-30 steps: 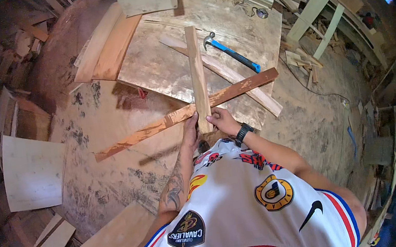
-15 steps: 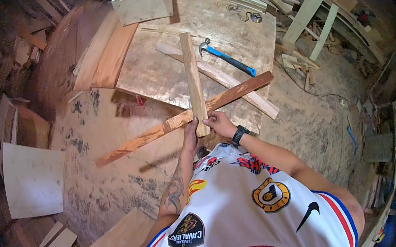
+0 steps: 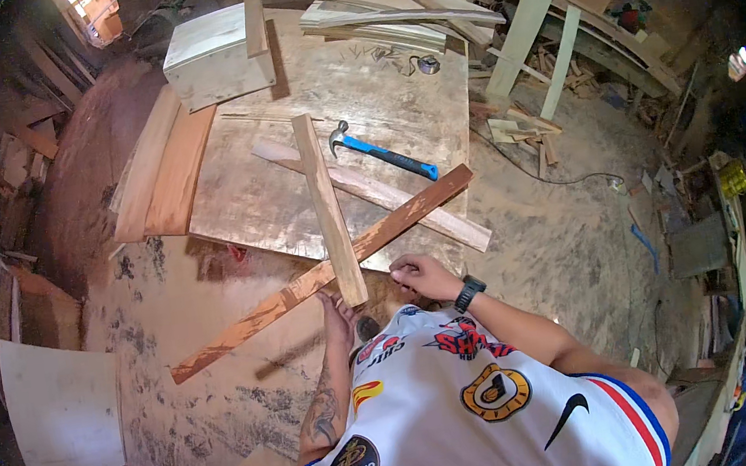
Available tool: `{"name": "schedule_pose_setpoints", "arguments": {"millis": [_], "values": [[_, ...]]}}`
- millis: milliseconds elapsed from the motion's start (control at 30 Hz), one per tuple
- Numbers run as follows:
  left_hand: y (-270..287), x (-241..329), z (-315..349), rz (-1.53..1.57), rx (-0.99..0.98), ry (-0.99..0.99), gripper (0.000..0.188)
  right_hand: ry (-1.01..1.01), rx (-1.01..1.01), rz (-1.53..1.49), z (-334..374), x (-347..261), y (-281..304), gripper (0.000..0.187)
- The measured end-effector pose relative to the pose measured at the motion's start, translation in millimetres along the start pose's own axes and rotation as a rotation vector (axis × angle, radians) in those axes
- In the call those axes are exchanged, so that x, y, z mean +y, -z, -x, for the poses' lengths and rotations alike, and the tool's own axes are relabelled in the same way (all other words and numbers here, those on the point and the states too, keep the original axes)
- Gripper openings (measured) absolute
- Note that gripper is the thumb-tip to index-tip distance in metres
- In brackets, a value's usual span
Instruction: The recorder uses a hammer to nail together wooden pieces for a frame.
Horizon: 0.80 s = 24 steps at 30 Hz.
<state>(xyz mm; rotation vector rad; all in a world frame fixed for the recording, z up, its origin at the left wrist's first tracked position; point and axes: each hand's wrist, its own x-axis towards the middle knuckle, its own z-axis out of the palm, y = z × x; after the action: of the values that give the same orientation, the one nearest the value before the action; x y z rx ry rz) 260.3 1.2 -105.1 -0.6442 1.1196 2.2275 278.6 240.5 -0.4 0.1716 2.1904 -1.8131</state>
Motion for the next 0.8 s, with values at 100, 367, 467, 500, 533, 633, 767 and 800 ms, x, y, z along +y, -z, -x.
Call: {"name": "schedule_pose_setpoints", "arguments": {"millis": [100,367,467,500,533,633,767,800], "values": [[7.3,-0.1,5.1,0.032,-0.041,-0.015,0.073,0.120,0.103,0.179,11.5,-6.5,18.5,0.025],[46.3,-22.5,-0.3,-0.430,0.144,0.100,0.025,0.020,0.158,0.232,30.5,19.4,27.5,0.033],[35.6,-20.0,6.8,-0.427,0.165,0.111,0.023,-0.011,0.181,0.242,35.0,15.4,30.4,0.033],[35.7,-18.4,11.7,-0.424,0.169,0.103,0.023,-0.015,0.163,0.249,34.0,13.1,28.2,0.033],[34.2,-19.3,11.0,-0.412,0.177,0.112,0.023,-0.001,0.162,0.275,33.5,13.6,29.6,0.033],[32.7,-21.4,5.6,-0.405,0.178,0.100,0.026,0.043,0.162,0.301,29.2,14.3,32.1,0.032],[37.8,-29.2,-8.0,-0.373,0.153,0.081,0.027,0.033,0.161,0.257,24.8,18.9,36.4,0.026],[39.7,-31.4,-10.4,-0.373,0.149,0.076,0.027,-0.059,0.174,0.122,23.8,22.0,37.5,0.026]]}}
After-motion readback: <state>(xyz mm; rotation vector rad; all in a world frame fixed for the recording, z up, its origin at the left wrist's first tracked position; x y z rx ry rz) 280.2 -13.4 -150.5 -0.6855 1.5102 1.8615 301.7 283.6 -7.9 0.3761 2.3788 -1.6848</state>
